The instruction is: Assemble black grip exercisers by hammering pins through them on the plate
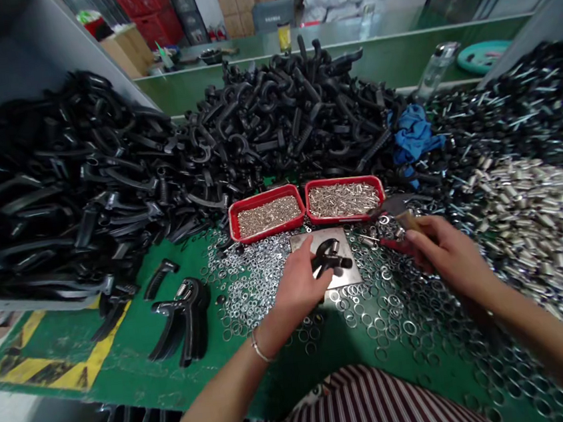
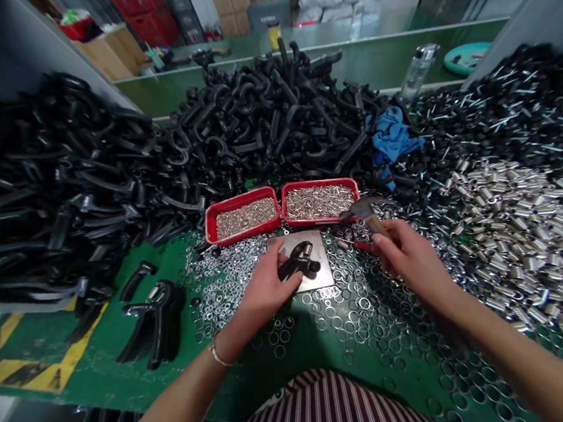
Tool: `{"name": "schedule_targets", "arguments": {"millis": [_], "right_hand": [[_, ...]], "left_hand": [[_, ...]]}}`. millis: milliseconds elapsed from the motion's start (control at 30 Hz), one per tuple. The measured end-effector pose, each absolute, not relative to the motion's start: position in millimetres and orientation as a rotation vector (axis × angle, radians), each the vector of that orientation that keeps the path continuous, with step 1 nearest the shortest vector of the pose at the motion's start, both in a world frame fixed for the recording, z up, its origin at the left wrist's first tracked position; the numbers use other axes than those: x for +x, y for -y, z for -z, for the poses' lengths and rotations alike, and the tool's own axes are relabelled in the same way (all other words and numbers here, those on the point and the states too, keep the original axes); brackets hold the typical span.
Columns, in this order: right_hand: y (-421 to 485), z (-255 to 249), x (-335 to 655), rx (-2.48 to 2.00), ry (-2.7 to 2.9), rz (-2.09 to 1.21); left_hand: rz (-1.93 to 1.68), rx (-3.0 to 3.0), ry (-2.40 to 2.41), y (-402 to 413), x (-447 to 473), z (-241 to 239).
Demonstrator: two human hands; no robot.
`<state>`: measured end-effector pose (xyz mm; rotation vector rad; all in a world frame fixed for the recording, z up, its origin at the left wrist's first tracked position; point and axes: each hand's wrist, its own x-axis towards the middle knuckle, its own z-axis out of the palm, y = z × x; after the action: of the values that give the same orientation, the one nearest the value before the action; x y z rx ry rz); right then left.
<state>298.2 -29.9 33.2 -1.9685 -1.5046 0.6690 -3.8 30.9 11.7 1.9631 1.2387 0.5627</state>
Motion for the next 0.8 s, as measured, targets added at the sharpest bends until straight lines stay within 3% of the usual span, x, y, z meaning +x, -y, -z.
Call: {"name": "schedule_targets", "arguments": {"millis": [167, 300, 433, 567, 800], "right_hand": [[19.9, -11.2, 358.7, -2.13, 1.813, 0.05], [22.3, 6.3, 344.2, -1.94, 2.093, 0.241], [27.3, 13.1, 320.9, -1.853, 2.193, 0.1], [21.6, -20.2, 305.2, -1.843, 2.129, -0.044], [-1.8, -82.5, 238.8, -1.474, 1.585, -0.808]], "left_hand": [[-0.587, 1.91, -1.204, -46.5, -17.0, -8.7], [-0.548, 2.238, -1.33, -46.5, -21.0, 19.6], [-0.616, 2.311, -1.344, -41.8, -22.6, 24.2], [-0.842, 2.448, -1.169, -50.4, -15.0, -6.6], [-0.862, 2.631, -0.86, -73.6, 8.5, -47.8]]}}
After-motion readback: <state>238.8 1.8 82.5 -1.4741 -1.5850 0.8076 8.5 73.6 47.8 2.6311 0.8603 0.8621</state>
